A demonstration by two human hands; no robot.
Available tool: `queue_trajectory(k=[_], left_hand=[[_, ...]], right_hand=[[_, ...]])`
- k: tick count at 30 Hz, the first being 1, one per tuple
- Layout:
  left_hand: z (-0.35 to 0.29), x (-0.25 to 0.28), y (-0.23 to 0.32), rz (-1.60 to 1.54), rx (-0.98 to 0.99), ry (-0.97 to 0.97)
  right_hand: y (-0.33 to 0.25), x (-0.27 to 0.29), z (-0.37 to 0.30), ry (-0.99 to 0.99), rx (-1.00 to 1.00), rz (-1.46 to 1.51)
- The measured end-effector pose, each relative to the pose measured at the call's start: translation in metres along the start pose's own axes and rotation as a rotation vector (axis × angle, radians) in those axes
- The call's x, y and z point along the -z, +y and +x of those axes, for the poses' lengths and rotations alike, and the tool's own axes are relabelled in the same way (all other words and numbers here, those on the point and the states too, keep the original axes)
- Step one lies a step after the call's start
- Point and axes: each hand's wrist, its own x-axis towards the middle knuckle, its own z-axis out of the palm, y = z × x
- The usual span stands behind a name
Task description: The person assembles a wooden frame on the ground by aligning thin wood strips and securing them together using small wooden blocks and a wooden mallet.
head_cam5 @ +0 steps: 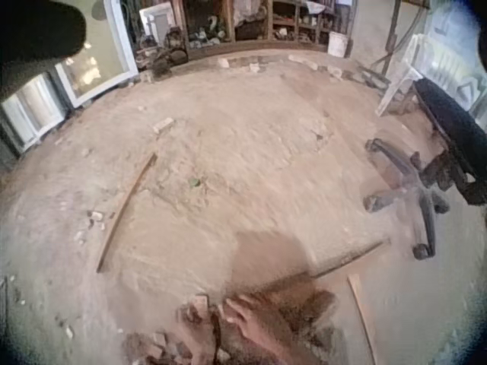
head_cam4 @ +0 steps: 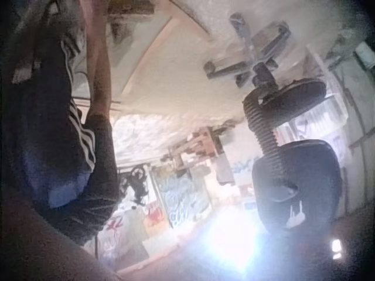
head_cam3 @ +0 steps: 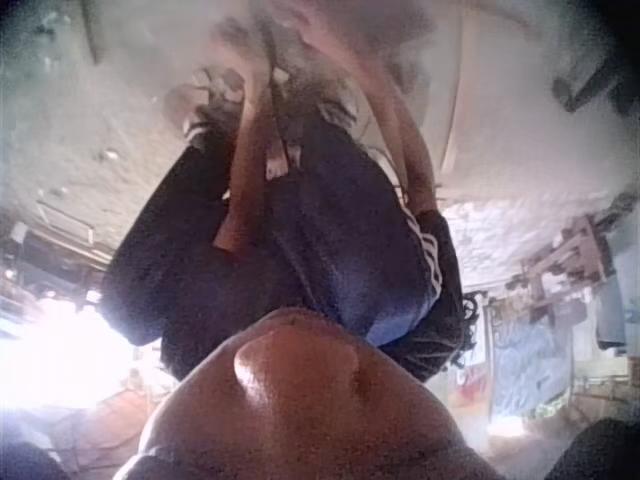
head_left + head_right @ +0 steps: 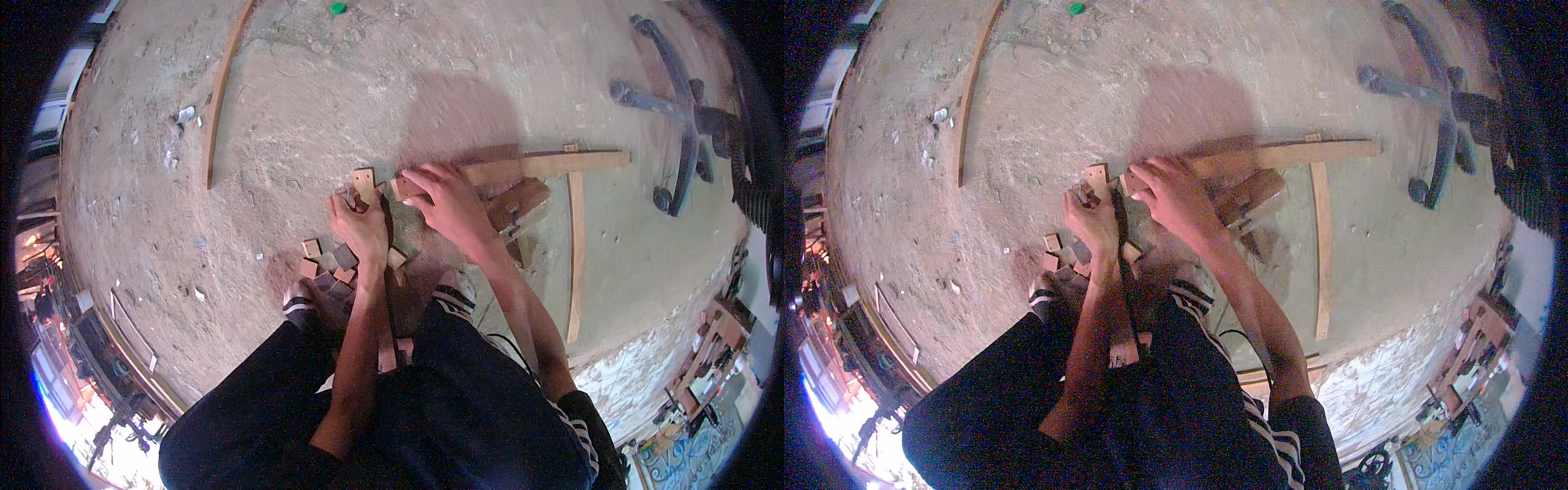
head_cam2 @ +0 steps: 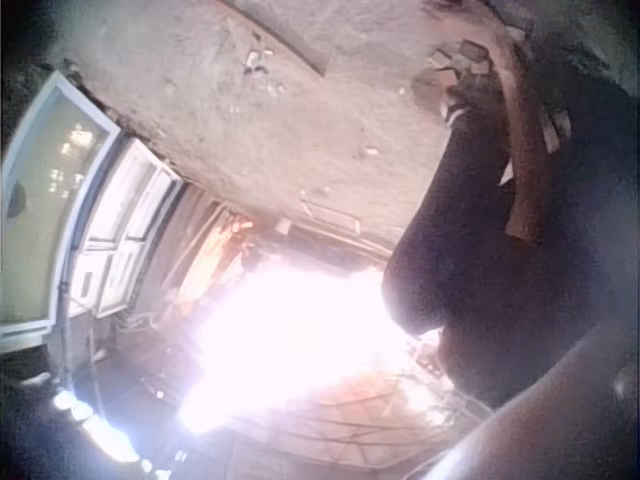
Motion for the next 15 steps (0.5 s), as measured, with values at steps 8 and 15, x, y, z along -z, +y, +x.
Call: queue_trajectory(k=[8,15], left_hand=[[0.012,0.011,-0.018,-0.04,-0.09,0.094],[0.023,0.02,-0.015,-0.333,0.271,-0.027]], right_hand=[[-0.01,0.01,0.011,0.041,0.093,-0.16],[-0.026,-0.016,0.011,-0.056,0.076,-0.152]])
